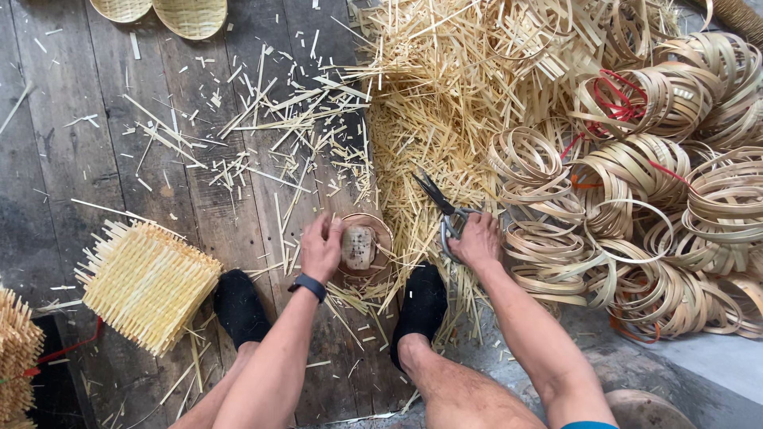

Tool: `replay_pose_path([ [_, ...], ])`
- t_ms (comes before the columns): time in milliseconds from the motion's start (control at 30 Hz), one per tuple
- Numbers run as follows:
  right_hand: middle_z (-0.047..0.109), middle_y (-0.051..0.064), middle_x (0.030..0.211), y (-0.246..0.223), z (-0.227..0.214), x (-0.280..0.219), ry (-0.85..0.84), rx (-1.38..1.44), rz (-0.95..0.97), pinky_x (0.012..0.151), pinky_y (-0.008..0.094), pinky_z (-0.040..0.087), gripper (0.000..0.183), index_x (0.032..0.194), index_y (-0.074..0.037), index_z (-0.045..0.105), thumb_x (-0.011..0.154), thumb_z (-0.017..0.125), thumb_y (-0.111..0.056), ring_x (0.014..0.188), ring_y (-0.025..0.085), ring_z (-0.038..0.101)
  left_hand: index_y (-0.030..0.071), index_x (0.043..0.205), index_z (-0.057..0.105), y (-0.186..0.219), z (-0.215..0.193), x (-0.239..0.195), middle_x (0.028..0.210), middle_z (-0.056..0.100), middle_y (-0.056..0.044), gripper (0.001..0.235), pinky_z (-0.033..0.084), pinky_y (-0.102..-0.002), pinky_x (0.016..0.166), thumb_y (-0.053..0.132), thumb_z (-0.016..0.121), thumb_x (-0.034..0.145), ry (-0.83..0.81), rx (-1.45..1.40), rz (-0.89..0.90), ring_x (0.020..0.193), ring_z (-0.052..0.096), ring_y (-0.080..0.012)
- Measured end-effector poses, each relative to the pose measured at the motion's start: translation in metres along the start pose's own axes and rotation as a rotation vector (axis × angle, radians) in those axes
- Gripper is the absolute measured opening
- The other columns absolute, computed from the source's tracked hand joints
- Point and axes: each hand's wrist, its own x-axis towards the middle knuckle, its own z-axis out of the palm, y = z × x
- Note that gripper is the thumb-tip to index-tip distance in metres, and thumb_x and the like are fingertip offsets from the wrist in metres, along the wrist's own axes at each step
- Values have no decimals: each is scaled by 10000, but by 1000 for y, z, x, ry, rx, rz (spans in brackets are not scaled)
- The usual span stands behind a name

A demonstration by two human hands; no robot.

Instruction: The person weaves small bamboo baskets by placing a circular bamboo frame onto a flat woven mat, then trimming the excess mat material with shears. The person repeats this process, handling bamboo mats, frames, and shears to create multiple finished baskets.

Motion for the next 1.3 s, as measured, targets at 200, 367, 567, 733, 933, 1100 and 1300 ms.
replay_pose_path([
  [200, 676, 124, 1200, -52, 12, -5, -338, 819, -120, 1030, 397, 541, 518, 1299, -68, 615, 863, 762, -304, 1102, 236, 670, 59, 1212, 751, -26, 22, 18, 1055, 795, -93, 368, 556, -298, 827, 289, 737, 926, -156, -313, -195, 935, 716, -173],
  [367, 772, 96, 1022, -70, 31, 8, -383, 1022, -172, 821, 317, 580, 274, 1127, -46, 761, 909, 724, -208, 898, 179, 707, 48, 1180, 768, -18, 27, 4, 1029, 795, -63, 297, 566, -262, 804, 176, 750, 912, -165, -652, -273, 896, 711, -116],
  [567, 749, 57, 829, -73, 52, 8, -474, 1189, -161, 634, 280, 557, 191, 994, -15, 766, 889, 794, -173, 688, 112, 662, 38, 1144, 786, -24, 35, -2, 976, 801, -64, 260, 564, -265, 751, 181, 741, 931, -45, -578, -230, 834, 707, -116],
  [733, 738, 53, 735, -81, 51, 8, -516, 1181, 8, 489, 275, 537, 210, 943, -3, 794, 839, 834, -181, 541, 111, 637, 88, 1073, 812, -30, 41, -1, 923, 810, -71, 254, 557, -276, 746, 264, 786, 891, 80, -307, -287, 810, 719, -118],
  [933, 738, 53, 777, -84, 46, -2, -472, 1251, 71, 475, 248, 506, 239, 999, 2, 804, 870, 830, -197, 574, 106, 607, 86, 1089, 819, -24, 40, 0, 972, 804, -136, 254, 554, -298, 790, 263, 768, 914, 84, -176, -351, 834, 739, -185],
  [1100, 760, 130, 914, -66, 43, -14, -792, 1564, 180, 652, 328, 629, 252, 1076, 64, 700, 877, 735, -87, 752, 193, 759, -29, 1194, 683, -44, 17, -15, 1119, 757, -141, 270, 575, -297, 871, 153, 670, 996, -37, -1087, -693, 975, 689, -194],
  [1300, 721, 138, 914, -85, 71, -27, -644, 1465, 268, 651, 363, 633, 173, 1018, 69, 651, 907, 719, -45, 754, 212, 741, -4, 1142, 641, -44, 30, -82, 1007, 741, -122, 213, 644, -382, 794, 144, 586, 999, -101, -1142, -767, 878, 737, -233],
])
